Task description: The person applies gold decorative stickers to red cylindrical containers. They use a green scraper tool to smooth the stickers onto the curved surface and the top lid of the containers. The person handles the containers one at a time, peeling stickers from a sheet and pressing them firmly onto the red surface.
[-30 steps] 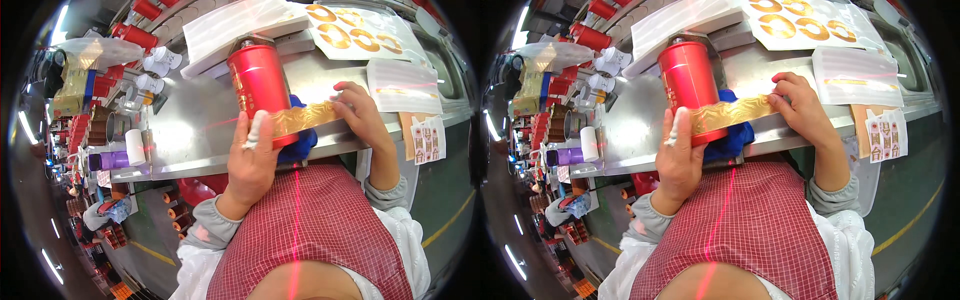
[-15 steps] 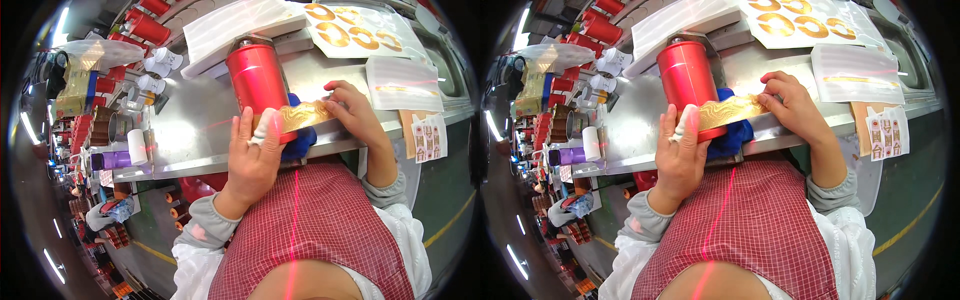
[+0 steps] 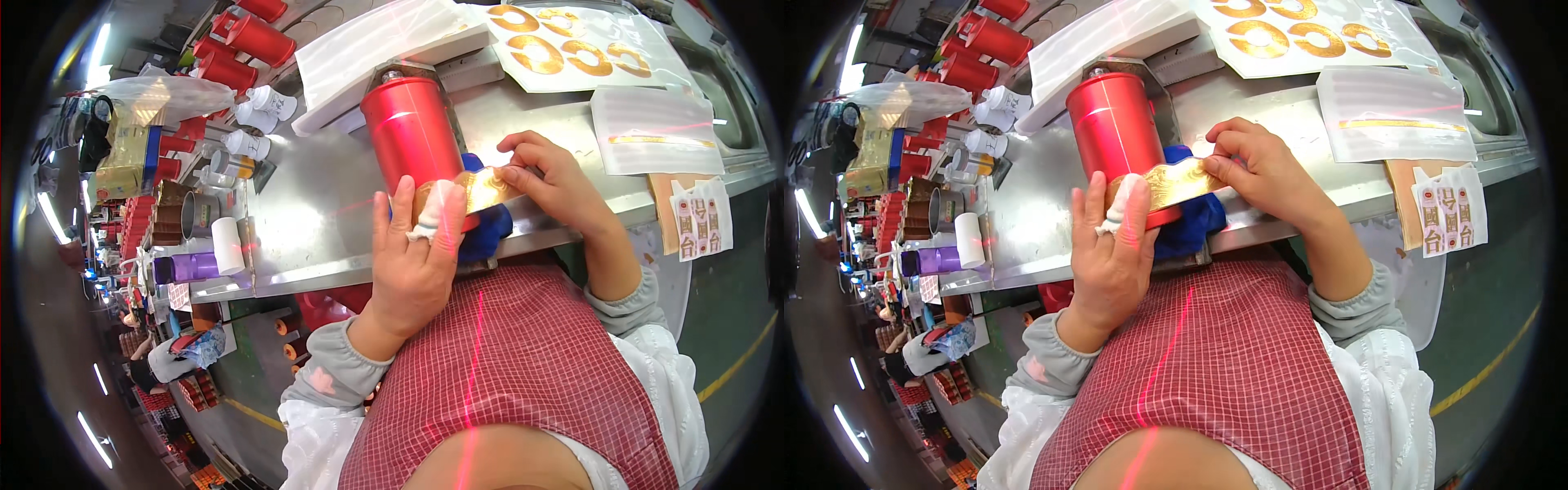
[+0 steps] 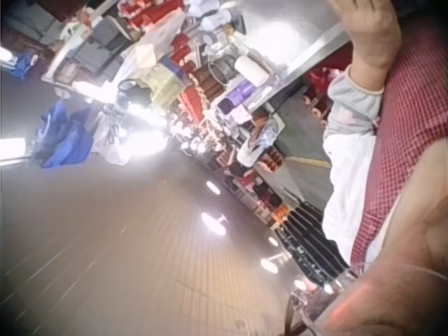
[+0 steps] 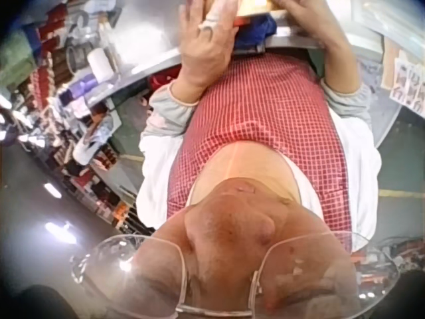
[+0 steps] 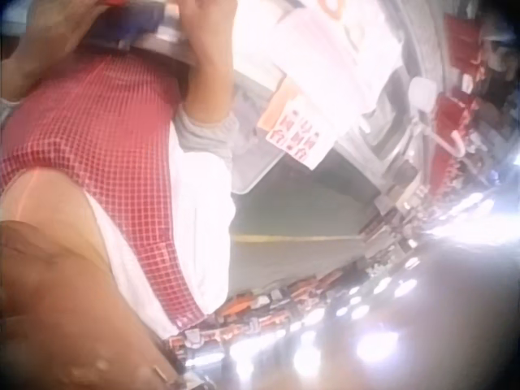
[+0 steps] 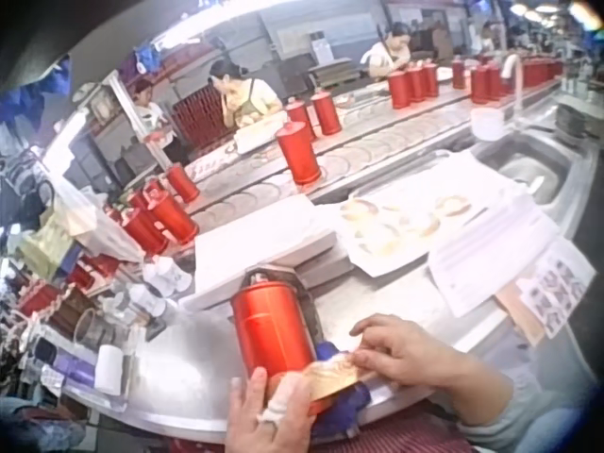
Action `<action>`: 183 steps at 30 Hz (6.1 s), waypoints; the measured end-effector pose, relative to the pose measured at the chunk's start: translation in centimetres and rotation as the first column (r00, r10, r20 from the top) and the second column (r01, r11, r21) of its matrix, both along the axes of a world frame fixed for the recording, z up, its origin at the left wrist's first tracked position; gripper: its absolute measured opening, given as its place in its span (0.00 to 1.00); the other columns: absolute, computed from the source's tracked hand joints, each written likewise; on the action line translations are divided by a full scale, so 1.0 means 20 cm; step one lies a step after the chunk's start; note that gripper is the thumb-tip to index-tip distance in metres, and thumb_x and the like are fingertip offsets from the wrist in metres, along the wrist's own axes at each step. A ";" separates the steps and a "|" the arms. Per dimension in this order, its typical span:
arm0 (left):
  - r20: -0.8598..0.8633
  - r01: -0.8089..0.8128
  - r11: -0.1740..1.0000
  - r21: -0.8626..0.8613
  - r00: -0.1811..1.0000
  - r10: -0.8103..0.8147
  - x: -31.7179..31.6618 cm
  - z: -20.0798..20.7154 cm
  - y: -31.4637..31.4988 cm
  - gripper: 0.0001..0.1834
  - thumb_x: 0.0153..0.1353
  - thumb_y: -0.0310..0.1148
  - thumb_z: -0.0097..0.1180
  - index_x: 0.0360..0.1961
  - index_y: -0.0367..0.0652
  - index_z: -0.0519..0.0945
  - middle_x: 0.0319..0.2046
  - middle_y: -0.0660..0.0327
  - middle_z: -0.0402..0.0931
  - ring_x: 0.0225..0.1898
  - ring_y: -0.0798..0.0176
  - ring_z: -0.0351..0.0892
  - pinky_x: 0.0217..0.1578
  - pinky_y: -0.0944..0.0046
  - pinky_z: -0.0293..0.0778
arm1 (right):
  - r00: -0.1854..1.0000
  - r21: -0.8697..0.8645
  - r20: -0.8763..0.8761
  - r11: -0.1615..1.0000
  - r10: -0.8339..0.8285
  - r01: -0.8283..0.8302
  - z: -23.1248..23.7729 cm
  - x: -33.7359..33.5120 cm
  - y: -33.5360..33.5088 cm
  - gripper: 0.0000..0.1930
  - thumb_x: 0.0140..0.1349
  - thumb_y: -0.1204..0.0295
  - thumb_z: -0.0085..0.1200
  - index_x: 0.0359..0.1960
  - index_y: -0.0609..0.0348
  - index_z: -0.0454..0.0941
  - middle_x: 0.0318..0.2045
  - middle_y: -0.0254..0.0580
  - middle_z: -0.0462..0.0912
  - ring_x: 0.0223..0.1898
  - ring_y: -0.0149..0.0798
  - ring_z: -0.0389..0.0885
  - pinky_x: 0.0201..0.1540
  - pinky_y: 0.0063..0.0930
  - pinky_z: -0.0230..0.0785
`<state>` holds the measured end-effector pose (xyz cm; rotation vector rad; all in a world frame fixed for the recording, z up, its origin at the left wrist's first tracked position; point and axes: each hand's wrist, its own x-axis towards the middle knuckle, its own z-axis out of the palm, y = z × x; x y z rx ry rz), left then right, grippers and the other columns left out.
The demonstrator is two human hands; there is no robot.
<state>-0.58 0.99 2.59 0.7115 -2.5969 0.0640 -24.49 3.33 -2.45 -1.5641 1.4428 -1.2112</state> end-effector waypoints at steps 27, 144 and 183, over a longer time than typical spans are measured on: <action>-0.025 -0.060 0.997 0.049 0.998 0.061 0.03 -0.06 -0.04 0.39 0.53 0.34 0.65 0.65 0.35 0.64 0.64 0.35 0.58 0.65 0.32 0.58 0.64 0.36 0.50 | 0.986 0.008 0.118 0.993 0.120 -0.122 0.01 0.06 -0.03 0.10 0.64 0.69 0.54 0.28 0.63 0.73 0.46 0.42 0.76 0.41 0.29 0.75 0.45 0.23 0.69; -0.486 0.017 0.966 0.257 0.866 0.114 0.11 -0.29 -0.05 0.38 0.65 0.46 0.53 0.67 0.30 0.59 0.66 0.36 0.55 0.67 0.32 0.54 0.66 0.38 0.46 | 0.959 -0.313 -0.238 0.947 -0.151 0.072 0.24 0.43 -0.08 0.09 0.51 0.73 0.64 0.25 0.61 0.75 0.54 0.54 0.68 0.53 0.58 0.67 0.54 0.46 0.63; -0.527 0.312 0.611 0.727 0.825 0.205 0.07 -0.04 -0.20 0.21 0.57 0.25 0.45 0.53 0.37 0.73 0.71 0.42 0.43 0.71 0.54 0.47 0.65 0.56 0.50 | 0.953 -0.047 0.167 0.968 0.253 -0.248 0.29 0.20 -0.07 0.14 0.58 0.70 0.55 0.45 0.60 0.75 0.31 0.43 0.80 0.34 0.34 0.79 0.39 0.28 0.71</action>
